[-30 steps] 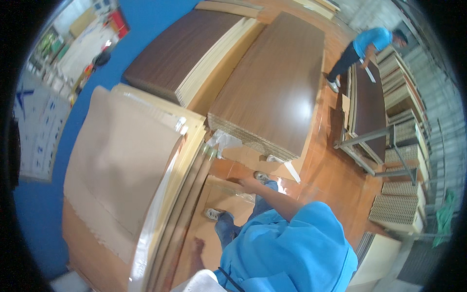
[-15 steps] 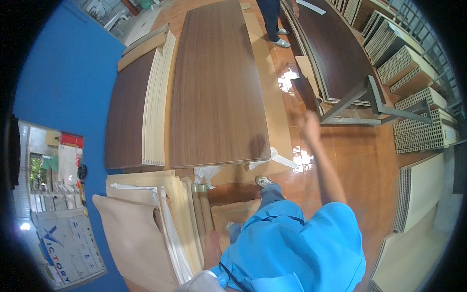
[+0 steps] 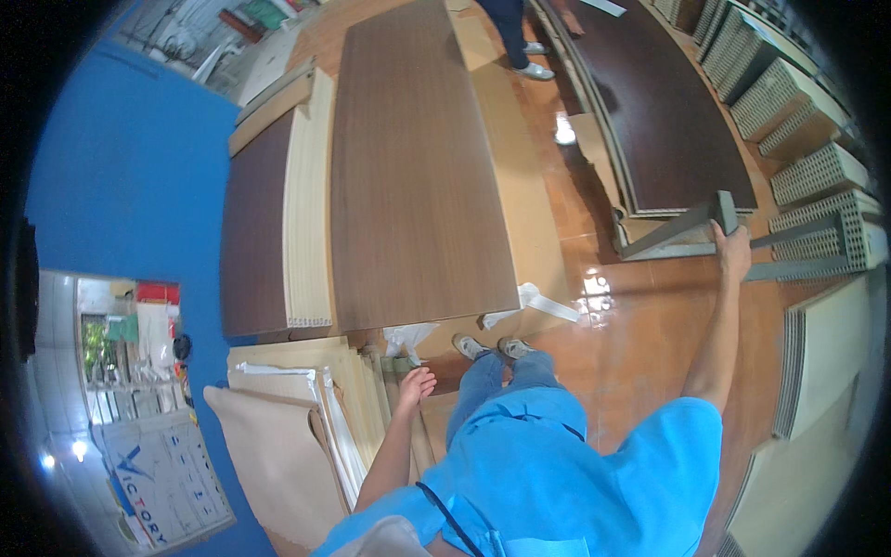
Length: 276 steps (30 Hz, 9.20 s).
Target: The person lifts and stacks large wood panels and wrapped bundles in a workshop. They move panels from a rack, align them, and place them on the floor or on a cart, then handle wrapped bundles and a metal frame.
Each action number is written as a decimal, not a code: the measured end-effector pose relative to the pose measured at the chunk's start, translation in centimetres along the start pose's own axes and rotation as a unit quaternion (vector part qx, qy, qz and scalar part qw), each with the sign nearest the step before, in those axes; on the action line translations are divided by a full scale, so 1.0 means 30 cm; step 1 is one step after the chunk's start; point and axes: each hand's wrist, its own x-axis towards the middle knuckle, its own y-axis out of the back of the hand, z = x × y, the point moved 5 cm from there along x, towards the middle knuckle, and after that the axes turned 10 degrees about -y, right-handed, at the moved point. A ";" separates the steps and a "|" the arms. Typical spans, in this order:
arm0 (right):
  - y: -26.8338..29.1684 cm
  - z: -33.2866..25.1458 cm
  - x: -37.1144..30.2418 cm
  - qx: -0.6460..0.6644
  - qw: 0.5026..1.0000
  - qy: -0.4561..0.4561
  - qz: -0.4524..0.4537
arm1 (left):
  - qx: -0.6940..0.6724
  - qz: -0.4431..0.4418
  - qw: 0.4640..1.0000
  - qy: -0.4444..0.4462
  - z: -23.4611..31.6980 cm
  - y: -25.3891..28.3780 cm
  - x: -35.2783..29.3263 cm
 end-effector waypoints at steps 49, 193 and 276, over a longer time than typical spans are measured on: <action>0.201 0.522 -0.292 0.034 0.997 -0.063 0.026 | 0.106 -0.064 0.986 0.115 0.262 -0.374 0.336; -0.968 -0.082 -0.835 0.179 0.769 -0.041 -0.612 | 0.029 -0.002 0.995 0.101 0.193 -0.432 0.239; -0.931 0.058 -0.861 0.156 0.847 -0.053 -0.506 | 0.171 -0.151 0.968 0.104 0.217 -0.497 0.373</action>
